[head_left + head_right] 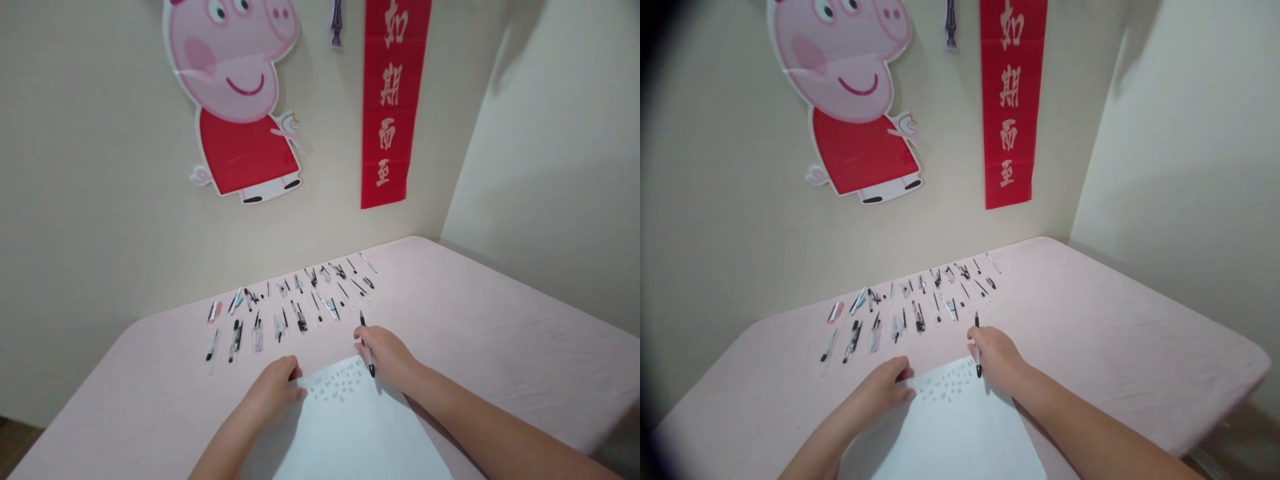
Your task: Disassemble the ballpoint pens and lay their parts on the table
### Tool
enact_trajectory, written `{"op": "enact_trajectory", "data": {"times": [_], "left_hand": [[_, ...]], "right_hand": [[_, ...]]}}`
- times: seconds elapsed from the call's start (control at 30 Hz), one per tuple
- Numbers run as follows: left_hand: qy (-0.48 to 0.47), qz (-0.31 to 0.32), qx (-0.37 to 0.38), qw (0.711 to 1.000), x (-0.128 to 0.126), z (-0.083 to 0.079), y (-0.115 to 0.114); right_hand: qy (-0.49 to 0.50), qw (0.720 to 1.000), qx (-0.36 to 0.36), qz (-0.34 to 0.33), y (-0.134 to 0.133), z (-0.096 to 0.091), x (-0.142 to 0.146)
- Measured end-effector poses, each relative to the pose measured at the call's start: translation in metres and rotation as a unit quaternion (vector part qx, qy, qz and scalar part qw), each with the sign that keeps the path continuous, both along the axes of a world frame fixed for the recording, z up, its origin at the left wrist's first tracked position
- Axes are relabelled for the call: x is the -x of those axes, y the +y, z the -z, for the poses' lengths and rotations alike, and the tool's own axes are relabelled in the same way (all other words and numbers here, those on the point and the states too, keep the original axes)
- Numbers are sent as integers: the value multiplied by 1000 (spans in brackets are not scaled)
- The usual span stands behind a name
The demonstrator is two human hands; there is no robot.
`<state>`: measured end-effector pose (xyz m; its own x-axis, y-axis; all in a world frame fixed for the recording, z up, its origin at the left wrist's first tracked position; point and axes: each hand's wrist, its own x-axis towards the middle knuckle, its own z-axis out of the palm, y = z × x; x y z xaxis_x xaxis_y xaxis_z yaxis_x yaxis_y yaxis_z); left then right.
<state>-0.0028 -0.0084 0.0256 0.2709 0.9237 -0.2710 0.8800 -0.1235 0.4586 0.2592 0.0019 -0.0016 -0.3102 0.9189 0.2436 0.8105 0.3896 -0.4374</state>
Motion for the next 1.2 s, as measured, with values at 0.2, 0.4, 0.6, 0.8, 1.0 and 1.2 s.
{"op": "enact_trajectory", "data": {"times": [0.2, 0.4, 0.6, 0.8, 1.0, 1.2], "left_hand": [[-25, -27, -5, 999, 2, -5, 5], [-16, -57, -55, 997, 4, -5, 7], [21, -53, -89, 994, 0, -7, 2], [41, 52, -121, 990, -30, -21, -25], [-9, 228, -65, 972, -62, -7, -50], [-5, 232, -71, 970, -64, 7, -48]], "right_hand": [[73, 995, 56, 32, 4, 4, -4], [148, 987, 38, 45, 14, 2, -6], [212, 977, 10, 23, 19, -18, 0], [351, 922, 164, 11, 8, -26, 34], [445, 864, 234, 4, 10, -4, 42], [396, 897, 196, 13, 6, 11, 22]]}}
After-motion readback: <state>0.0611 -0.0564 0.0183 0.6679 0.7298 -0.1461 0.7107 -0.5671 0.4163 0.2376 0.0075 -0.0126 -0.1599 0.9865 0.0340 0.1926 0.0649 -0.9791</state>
